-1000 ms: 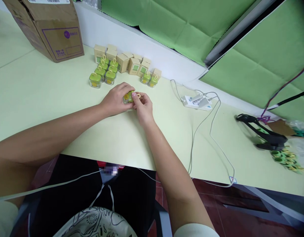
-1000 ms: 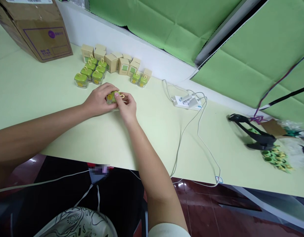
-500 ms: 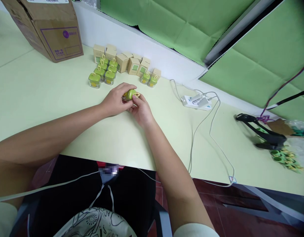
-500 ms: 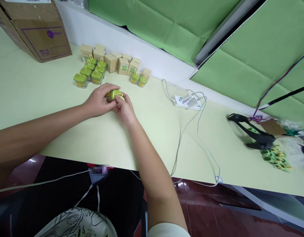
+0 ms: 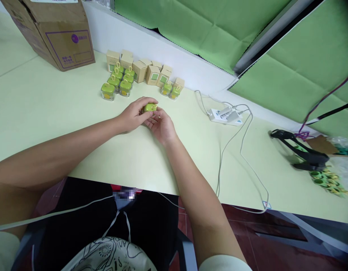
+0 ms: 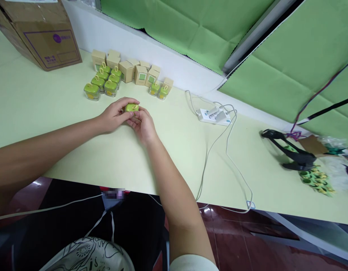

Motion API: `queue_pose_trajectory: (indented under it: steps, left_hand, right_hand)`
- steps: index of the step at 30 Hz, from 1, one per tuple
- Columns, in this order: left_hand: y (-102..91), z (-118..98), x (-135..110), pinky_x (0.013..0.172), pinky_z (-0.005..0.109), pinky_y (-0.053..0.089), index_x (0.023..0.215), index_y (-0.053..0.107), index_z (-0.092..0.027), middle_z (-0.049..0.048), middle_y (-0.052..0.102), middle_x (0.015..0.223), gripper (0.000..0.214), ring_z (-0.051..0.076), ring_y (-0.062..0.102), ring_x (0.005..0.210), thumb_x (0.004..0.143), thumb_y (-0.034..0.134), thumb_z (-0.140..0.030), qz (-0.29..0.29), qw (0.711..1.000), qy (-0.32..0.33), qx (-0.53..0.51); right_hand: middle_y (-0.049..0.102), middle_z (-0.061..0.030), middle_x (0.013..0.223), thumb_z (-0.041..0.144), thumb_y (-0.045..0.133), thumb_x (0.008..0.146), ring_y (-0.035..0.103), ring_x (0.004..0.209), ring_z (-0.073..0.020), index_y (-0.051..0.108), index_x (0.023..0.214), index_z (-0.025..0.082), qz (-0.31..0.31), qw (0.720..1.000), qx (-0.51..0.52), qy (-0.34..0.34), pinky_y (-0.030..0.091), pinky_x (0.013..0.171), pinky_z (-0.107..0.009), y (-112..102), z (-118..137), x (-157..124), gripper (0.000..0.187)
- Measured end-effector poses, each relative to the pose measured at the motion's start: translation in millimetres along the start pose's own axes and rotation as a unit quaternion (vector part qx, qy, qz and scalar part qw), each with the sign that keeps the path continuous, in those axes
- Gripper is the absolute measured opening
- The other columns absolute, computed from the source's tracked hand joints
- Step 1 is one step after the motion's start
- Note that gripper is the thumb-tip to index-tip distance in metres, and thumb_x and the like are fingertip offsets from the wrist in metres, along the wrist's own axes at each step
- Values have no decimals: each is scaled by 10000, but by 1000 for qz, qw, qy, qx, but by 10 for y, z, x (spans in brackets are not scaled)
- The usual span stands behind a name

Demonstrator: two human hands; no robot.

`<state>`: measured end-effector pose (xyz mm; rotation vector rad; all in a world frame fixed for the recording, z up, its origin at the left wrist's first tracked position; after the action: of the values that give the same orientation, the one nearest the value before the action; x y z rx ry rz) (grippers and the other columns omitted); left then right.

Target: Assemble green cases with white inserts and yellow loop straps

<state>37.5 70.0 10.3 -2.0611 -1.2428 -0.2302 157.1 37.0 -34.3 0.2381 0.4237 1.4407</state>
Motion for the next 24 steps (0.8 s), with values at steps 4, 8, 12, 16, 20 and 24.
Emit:
queue_pose_trajectory:
  steps: [4, 8, 12, 16, 20, 24]
  left_hand:
    - [-8, -21, 1, 1114, 413, 592, 1405, 713, -196, 123, 726, 1473, 474, 275, 695, 1335, 963, 594, -320, -3, 1000, -11, -8]
    - [2, 5, -4, 1057, 393, 613, 1396, 708, -201, 121, 734, 1448, 481, 268, 713, 1280, 943, 621, -337, 0, 1000, -17, -23]
    - [41, 61, -10, 962, 385, 633, 1427, 695, -223, 112, 744, 1408, 513, 246, 733, 1143, 941, 645, -377, 12, 999, -21, -38]
    - [51, 87, -7, 907, 371, 625, 1455, 699, -220, 118, 759, 1364, 535, 235, 727, 1068, 959, 650, -413, 5, 999, -25, -21]
    - [60, 119, -2, 896, 376, 615, 1486, 707, -188, 138, 766, 1363, 578, 204, 712, 935, 965, 657, -433, 1, 999, -43, 17]
    - [83, 129, -9, 1012, 397, 618, 1516, 696, -200, 145, 744, 1467, 583, 241, 751, 1103, 989, 647, -443, 16, 998, -42, 38]
  right_hand:
    - [759, 13, 932, 325, 760, 845, 745, 924, -179, 631, 1056, 261, 8, 1000, -1, -4, 672, 972, -368, 7, 0, -2, 256]
    - [754, 20, 910, 324, 762, 843, 737, 876, -165, 630, 1046, 253, -3, 1000, 3, 6, 664, 923, -333, -17, -22, 10, 252]
    - [748, 25, 874, 340, 758, 853, 711, 800, -155, 638, 1021, 248, -16, 1000, -3, 13, 651, 876, -322, -78, -39, 46, 226]
    - [751, 30, 866, 336, 769, 852, 686, 741, -137, 658, 1046, 240, -16, 1000, -14, 12, 627, 836, -304, -141, -54, 93, 243]
    - [722, 42, 794, 285, 715, 855, 664, 680, -126, 656, 1028, 233, -42, 999, -25, 11, 592, 739, -271, -198, -74, 120, 190]
    - [725, 52, 778, 252, 675, 867, 660, 654, -117, 655, 1011, 238, -75, 994, -82, -13, 552, 679, -247, -247, -5, 112, 147]
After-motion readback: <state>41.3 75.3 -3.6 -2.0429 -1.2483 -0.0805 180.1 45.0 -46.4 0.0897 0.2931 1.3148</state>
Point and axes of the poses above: each hand's wrist, its own x-axis towards the middle knuckle, its own y-axis out of the palm, z = x × y, the point moved 8 cm from there along x, towards the middle knuckle
